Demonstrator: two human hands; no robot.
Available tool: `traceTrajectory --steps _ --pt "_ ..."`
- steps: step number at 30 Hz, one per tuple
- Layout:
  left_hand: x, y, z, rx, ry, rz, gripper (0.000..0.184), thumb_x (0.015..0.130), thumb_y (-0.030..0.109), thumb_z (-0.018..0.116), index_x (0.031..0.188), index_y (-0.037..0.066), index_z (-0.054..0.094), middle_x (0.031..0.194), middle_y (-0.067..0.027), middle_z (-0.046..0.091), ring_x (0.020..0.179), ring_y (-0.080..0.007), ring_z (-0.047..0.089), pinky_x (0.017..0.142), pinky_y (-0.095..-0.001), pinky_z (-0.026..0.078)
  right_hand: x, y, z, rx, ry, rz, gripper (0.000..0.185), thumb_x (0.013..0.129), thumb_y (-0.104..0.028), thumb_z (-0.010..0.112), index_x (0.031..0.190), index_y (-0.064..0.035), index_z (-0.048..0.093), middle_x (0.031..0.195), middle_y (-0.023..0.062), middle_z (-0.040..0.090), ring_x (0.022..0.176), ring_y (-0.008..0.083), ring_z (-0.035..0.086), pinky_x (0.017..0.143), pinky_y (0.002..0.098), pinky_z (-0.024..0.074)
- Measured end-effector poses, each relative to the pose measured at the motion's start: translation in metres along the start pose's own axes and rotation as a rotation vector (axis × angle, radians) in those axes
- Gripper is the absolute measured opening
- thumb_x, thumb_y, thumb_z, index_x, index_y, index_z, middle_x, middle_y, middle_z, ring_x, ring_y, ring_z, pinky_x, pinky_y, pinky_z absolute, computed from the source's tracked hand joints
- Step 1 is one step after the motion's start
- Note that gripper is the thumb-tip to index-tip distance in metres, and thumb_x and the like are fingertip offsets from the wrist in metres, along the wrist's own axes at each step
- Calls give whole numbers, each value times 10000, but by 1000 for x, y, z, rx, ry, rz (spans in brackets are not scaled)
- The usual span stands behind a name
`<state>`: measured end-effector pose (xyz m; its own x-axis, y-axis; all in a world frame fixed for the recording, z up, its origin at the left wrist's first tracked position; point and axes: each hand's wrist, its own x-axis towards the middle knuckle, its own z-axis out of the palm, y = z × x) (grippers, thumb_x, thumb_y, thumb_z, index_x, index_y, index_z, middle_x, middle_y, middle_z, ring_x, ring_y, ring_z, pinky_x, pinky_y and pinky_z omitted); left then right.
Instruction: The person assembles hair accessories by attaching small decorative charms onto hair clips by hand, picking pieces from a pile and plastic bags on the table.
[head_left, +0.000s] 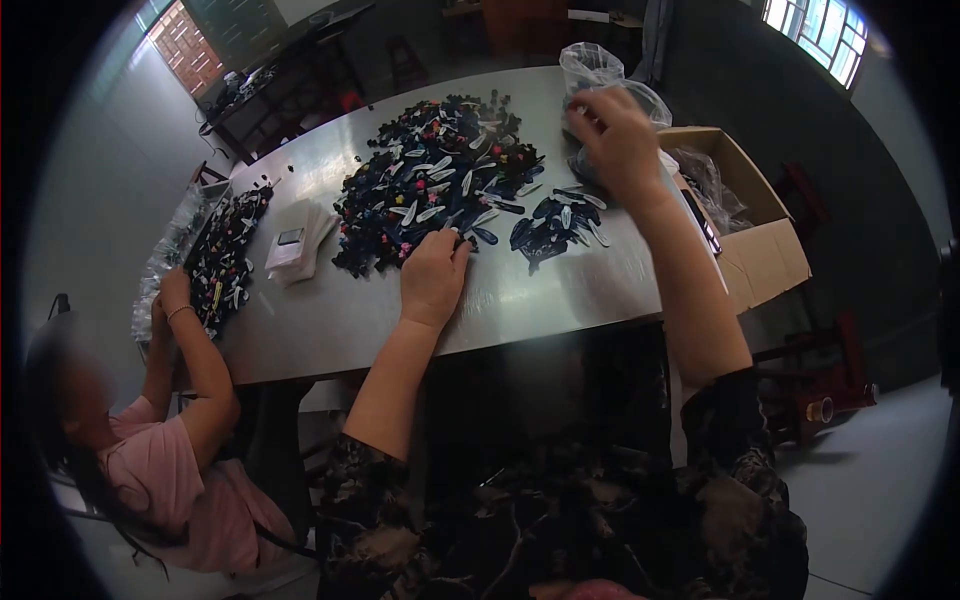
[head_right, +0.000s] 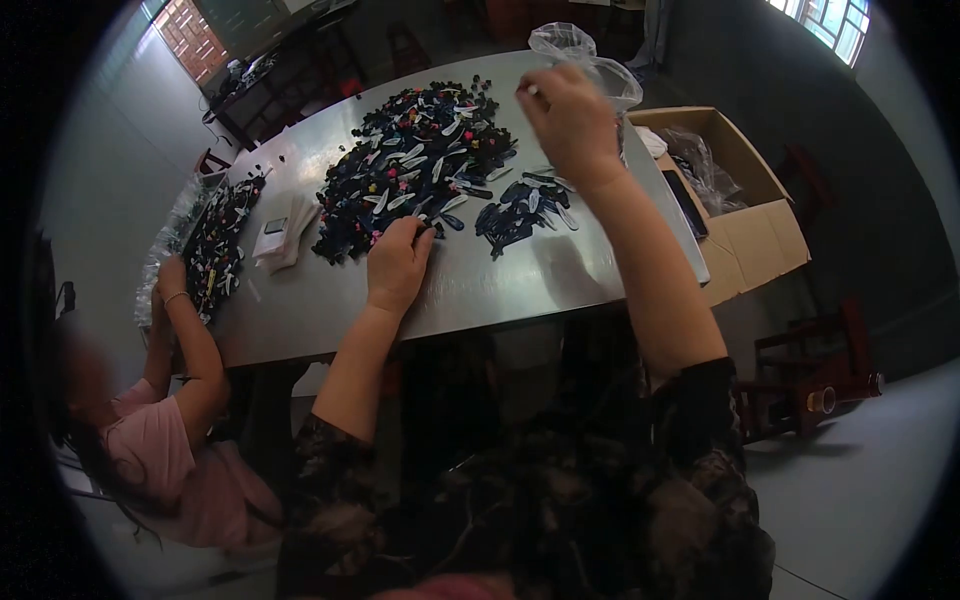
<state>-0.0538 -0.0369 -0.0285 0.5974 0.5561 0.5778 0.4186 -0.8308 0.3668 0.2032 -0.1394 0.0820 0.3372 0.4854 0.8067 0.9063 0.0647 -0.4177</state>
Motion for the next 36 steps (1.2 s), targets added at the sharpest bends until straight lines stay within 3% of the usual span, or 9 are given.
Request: traceTrajectory --steps 3,4,7,10,14,18,22,32,36 --pt "1 -1 2 27 -18 10 158 910 201 660 936 56 603 894 -138 633 841 -358 636 702 -451 517 38 37 -27 -310 101 -60 156 890 -184 709 1010 -88 735 952 101 661 783 271 682 725 382 540" --pt "1 -2 2 28 -11 17 158 910 201 660 936 56 603 894 -138 633 841 -358 636 702 -451 517 45 52 -32 -441 -43 -34 202 888 -186 709 1054 -75 738 969 120 698 779 253 694 747 383 546" --pt "1 -3 2 15 -34 -16 159 912 204 657 936 55 606 896 -139 635 844 -360 637 706 -455 517 58 82 -38 -117 -248 164 256 874 -262 697 1067 -97 734 946 124 726 828 276 707 793 384 546" --pt "0 -3 2 17 -33 -31 163 914 205 652 930 50 605 899 -142 637 846 -363 637 708 -461 515 63 85 -43 -12 -117 249 288 860 -266 704 1082 -84 732 921 138 741 834 261 709 811 365 547" --pt "2 -3 2 14 -47 -46 163 919 203 642 921 44 601 905 -148 640 847 -373 634 711 -468 511 65 95 -35 -205 -77 222 267 863 -277 687 1064 -108 735 955 112 745 869 287 713 811 377 551" --pt "3 -7 5 -32 21 -79 169 939 205 626 928 37 614 891 -170 645 838 -398 625 709 -448 497 46 56 -20 -147 -42 139 235 878 -235 701 1030 -59 739 908 133 742 826 237 722 778 321 553" --pt "2 -7 4 -28 82 -100 158 948 192 606 957 35 625 896 -178 655 833 -400 632 706 -445 501 -7 8 31 205 -453 50 182 847 -219 664 935 -76 733 885 137 721 847 324 698 763 405 542" --pt "1 -22 5 -154 223 -237 157 959 180 576 982 27 605 919 -186 657 843 -396 637 728 -456 502 -72 -31 114 35 -775 -129 149 827 -186 637 932 -104 703 984 126 632 933 346 649 808 459 521" --pt "1 -26 5 -204 227 -287 154 957 166 575 980 15 596 921 -191 654 848 -398 634 734 -454 502 -76 -23 112 62 -713 -125 119 807 -158 626 902 -94 659 959 123 630 908 348 644 778 464 516"
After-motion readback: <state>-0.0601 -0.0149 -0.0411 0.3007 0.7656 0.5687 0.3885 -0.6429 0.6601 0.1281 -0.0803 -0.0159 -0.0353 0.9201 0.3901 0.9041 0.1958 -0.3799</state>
